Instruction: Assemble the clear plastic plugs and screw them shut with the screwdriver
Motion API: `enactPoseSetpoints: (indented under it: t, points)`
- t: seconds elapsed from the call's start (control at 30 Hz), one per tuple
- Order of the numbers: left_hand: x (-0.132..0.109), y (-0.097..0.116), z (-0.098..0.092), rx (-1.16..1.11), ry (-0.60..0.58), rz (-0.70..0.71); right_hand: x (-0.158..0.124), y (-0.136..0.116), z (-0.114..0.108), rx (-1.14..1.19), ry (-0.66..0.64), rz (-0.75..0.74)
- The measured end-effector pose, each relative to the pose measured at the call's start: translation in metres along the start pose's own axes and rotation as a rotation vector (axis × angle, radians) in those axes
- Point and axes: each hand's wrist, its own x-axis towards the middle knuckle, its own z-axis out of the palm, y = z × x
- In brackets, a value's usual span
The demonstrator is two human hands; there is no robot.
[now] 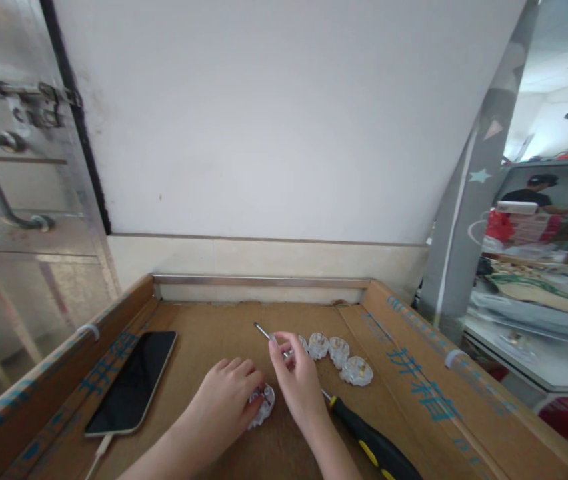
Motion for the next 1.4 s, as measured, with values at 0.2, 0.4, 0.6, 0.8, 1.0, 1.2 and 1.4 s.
enactPoseSetpoints:
  t: [0.2,0.4,0.6,0.8,1.0,1.2,1.4]
  points:
    - [0.002,-0.004,-0.001,-0.030,-0.018,0.022,0.000,-0.001,0.000,0.004,0.005,-0.009]
    - [0.004,-0.002,-0.004,-0.050,-0.036,0.017,0.000,-0.001,0.001,0.003,0.010,-0.021]
    - [0.005,-0.002,-0.005,0.026,-0.008,0.077,0.000,-0.001,0.000,-0.003,-0.017,-0.014]
    - [0.001,0.004,-0.012,-0.004,0.027,0.198,0.000,0.000,0.000,-0.012,-0.030,0.009]
    - [0.002,0.006,-0.011,0.030,-0.011,0.196,0.000,-0.002,-0.002,-0.018,-0.038,0.011]
    - [0.003,0.005,-0.010,0.062,0.006,0.193,0.000,-0.002,-0.003,-0.021,-0.050,0.015]
    - [0.000,0.008,-0.014,0.129,-0.025,0.223,0.001,0.000,-0.002,-0.019,-0.049,0.014]
